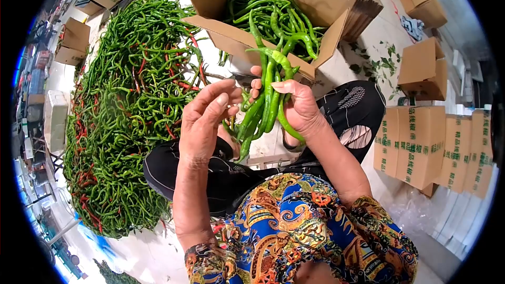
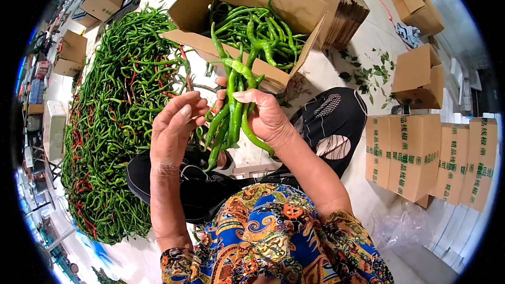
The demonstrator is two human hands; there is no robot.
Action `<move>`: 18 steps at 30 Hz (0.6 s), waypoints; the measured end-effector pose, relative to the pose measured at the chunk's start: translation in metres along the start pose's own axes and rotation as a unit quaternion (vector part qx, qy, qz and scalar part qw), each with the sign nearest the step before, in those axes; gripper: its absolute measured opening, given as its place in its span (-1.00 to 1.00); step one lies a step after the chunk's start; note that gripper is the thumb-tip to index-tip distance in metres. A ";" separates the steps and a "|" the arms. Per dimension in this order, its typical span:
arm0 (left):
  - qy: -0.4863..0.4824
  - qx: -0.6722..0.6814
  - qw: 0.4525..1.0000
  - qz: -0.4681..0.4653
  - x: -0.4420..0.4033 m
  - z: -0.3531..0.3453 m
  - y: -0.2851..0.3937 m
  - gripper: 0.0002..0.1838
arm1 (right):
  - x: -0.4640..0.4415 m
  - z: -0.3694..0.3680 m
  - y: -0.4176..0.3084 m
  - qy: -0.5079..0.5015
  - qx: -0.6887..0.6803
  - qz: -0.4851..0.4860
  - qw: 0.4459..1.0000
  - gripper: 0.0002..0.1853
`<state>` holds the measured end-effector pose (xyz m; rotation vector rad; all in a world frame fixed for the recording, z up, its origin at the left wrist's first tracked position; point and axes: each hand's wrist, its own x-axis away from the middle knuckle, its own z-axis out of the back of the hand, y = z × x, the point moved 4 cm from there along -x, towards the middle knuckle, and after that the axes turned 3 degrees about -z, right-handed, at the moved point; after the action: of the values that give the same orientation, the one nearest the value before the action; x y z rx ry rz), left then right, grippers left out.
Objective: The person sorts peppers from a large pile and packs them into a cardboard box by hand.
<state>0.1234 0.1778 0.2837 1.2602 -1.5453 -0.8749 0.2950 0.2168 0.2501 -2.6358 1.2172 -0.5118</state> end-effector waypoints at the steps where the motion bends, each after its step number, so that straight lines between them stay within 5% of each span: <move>1: 0.000 -0.015 1.000 0.001 0.000 0.000 -0.001 -0.63 | 0.000 0.002 -0.001 -0.004 0.002 -0.002 1.000 -0.49; 6: -0.039 -0.158 0.987 -0.018 0.001 -0.013 -0.007 -0.65 | 0.000 0.004 -0.001 -0.045 -0.056 0.009 0.997 -0.46; 18: 0.065 -0.064 0.994 -0.065 0.000 0.002 -0.007 -0.68 | 0.003 -0.017 -0.033 -0.153 -0.109 0.001 0.982 -0.29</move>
<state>0.1236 0.1761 0.2764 1.3093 -1.2968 -0.9407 0.3134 0.2349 0.2764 -2.7553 1.2358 0.0355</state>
